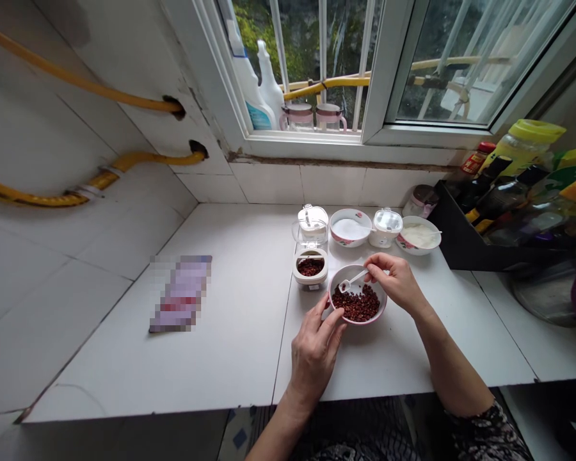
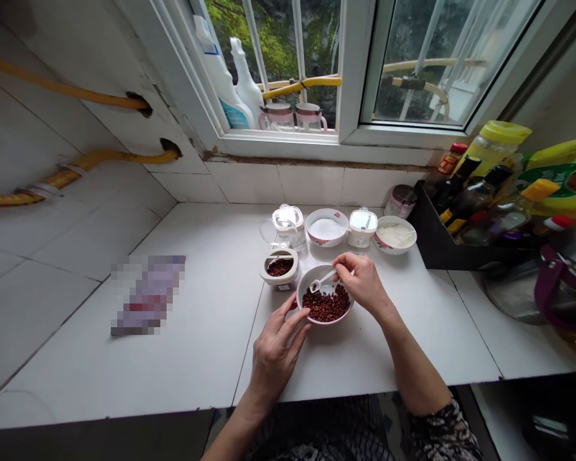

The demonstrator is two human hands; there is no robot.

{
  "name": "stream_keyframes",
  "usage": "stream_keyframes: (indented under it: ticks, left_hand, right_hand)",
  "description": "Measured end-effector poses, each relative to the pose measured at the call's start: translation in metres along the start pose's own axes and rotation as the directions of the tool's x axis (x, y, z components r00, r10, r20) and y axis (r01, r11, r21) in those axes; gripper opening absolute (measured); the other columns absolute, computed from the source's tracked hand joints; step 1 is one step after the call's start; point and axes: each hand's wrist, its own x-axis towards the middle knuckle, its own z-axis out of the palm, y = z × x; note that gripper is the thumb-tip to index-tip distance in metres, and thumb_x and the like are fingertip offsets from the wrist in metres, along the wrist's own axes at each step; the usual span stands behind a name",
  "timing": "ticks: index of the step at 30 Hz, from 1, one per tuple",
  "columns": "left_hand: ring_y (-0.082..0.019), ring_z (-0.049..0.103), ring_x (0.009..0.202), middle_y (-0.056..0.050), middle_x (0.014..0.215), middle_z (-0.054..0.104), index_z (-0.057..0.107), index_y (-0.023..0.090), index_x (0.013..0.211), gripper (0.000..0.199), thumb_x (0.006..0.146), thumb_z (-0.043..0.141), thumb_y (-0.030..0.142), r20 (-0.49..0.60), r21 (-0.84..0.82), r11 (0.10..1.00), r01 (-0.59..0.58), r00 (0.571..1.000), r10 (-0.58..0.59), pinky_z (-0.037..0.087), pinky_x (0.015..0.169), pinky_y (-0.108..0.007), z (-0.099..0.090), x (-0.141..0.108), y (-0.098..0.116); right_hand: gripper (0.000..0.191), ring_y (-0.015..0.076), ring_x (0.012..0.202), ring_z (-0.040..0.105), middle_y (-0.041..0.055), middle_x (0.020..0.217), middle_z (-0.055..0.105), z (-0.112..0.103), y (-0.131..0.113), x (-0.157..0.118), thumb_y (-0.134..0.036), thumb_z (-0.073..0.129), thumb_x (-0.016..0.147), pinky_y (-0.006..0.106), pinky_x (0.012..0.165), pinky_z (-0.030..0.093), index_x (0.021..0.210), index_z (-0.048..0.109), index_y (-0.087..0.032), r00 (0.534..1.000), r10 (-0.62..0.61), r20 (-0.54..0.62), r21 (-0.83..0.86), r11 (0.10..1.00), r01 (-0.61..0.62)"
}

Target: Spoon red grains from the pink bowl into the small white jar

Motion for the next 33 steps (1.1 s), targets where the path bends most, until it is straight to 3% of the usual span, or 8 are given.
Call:
stream_keyframes:
  ticks: [8,15,19,21,24,26,29,33]
  left_hand:
    - [-0.025,0.063,0.117,-0.016,0.130,0.061,0.063,0.019,0.116,0.023,0.094,0.058,0.014,-0.010,0.004,1.000,-0.007,1.000,0.007,0.057,0.094,-0.037,0.001,0.000,-0.001]
    - [-0.024,0.064,0.114,-0.015,0.131,0.061,0.063,0.020,0.116,0.023,0.094,0.057,0.015,-0.010,0.004,1.000,0.000,1.000,0.000,0.058,0.093,-0.036,0.001,0.000,0.000]
    - [-0.024,0.064,0.114,-0.014,0.130,0.061,0.064,0.020,0.116,0.023,0.095,0.057,0.016,-0.011,0.005,1.000,0.006,1.000,-0.006,0.058,0.093,-0.036,0.001,0.000,0.001]
    - [-0.024,0.064,0.115,-0.015,0.131,0.061,0.063,0.020,0.116,0.023,0.095,0.056,0.016,-0.013,0.004,1.000,0.005,1.000,-0.005,0.057,0.093,-0.036,0.001,0.000,0.001]
    - [-0.024,0.064,0.115,-0.016,0.130,0.061,0.063,0.018,0.117,0.023,0.094,0.057,0.015,-0.018,0.006,1.000,-0.001,1.000,0.001,0.057,0.093,-0.035,0.002,-0.001,0.000]
    - [-0.024,0.064,0.116,-0.016,0.129,0.061,0.063,0.018,0.116,0.023,0.094,0.057,0.015,-0.022,0.013,1.000,-0.005,1.000,0.005,0.057,0.094,-0.034,0.002,-0.001,0.000]
    - [-0.024,0.064,0.115,-0.016,0.131,0.060,0.063,0.019,0.117,0.023,0.095,0.057,0.015,-0.010,0.010,1.000,0.005,1.000,-0.005,0.057,0.094,-0.035,0.002,-0.002,0.000]
    - [-0.023,0.065,0.112,-0.015,0.131,0.061,0.063,0.020,0.117,0.023,0.096,0.055,0.016,0.001,0.005,1.000,0.013,1.000,-0.013,0.057,0.092,-0.035,0.000,0.000,0.001]
  right_hand:
    - [0.020,0.0137,0.053,0.059,0.0012,0.056,0.068,-0.001,0.008,0.007,-0.038,0.069,0.071,0.028,0.057,0.049,0.074,0.066,-0.018,0.982,0.181,0.051,0.355,0.916,-0.187]
    - [0.029,0.0145,0.057,0.061,0.0021,0.061,0.069,0.007,0.005,0.009,-0.045,0.073,0.073,0.030,0.061,0.052,0.080,0.067,-0.018,0.986,0.165,-0.034,0.440,0.888,-0.133]
    - [0.025,0.0172,0.066,0.066,0.0045,0.072,0.073,0.031,-0.005,0.004,-0.044,0.061,0.085,0.033,0.070,0.054,0.090,0.064,-0.020,0.982,0.047,-0.182,0.340,0.940,0.018]
    - [0.018,0.0189,0.073,0.068,0.0053,0.077,0.075,0.043,-0.010,0.000,-0.036,0.054,0.092,0.038,0.081,0.054,0.095,0.064,-0.021,0.969,-0.099,-0.224,0.188,0.972,0.143]
    - [0.018,0.0194,0.076,0.068,0.0047,0.083,0.077,0.051,-0.014,-0.004,-0.022,0.048,0.094,0.047,0.101,0.043,0.095,0.066,-0.023,0.884,-0.451,-0.122,-0.138,0.890,0.435]
    - [0.023,0.0194,0.075,0.067,0.0038,0.086,0.077,0.050,-0.015,-0.005,-0.017,0.046,0.092,0.049,0.105,0.038,0.095,0.067,-0.024,0.815,-0.580,-0.007,-0.267,0.786,0.557]
    - [0.023,0.0192,0.072,0.067,0.0023,0.084,0.077,0.041,-0.016,-0.005,-0.016,0.046,0.092,0.049,0.104,0.038,0.095,0.067,-0.025,0.798,-0.602,-0.029,-0.330,0.759,0.561]
    - [0.016,0.0192,0.068,0.066,0.0013,0.071,0.074,0.017,-0.014,-0.004,-0.021,0.051,0.092,0.046,0.100,0.041,0.091,0.066,-0.023,0.861,-0.466,-0.204,-0.247,0.875,0.416]
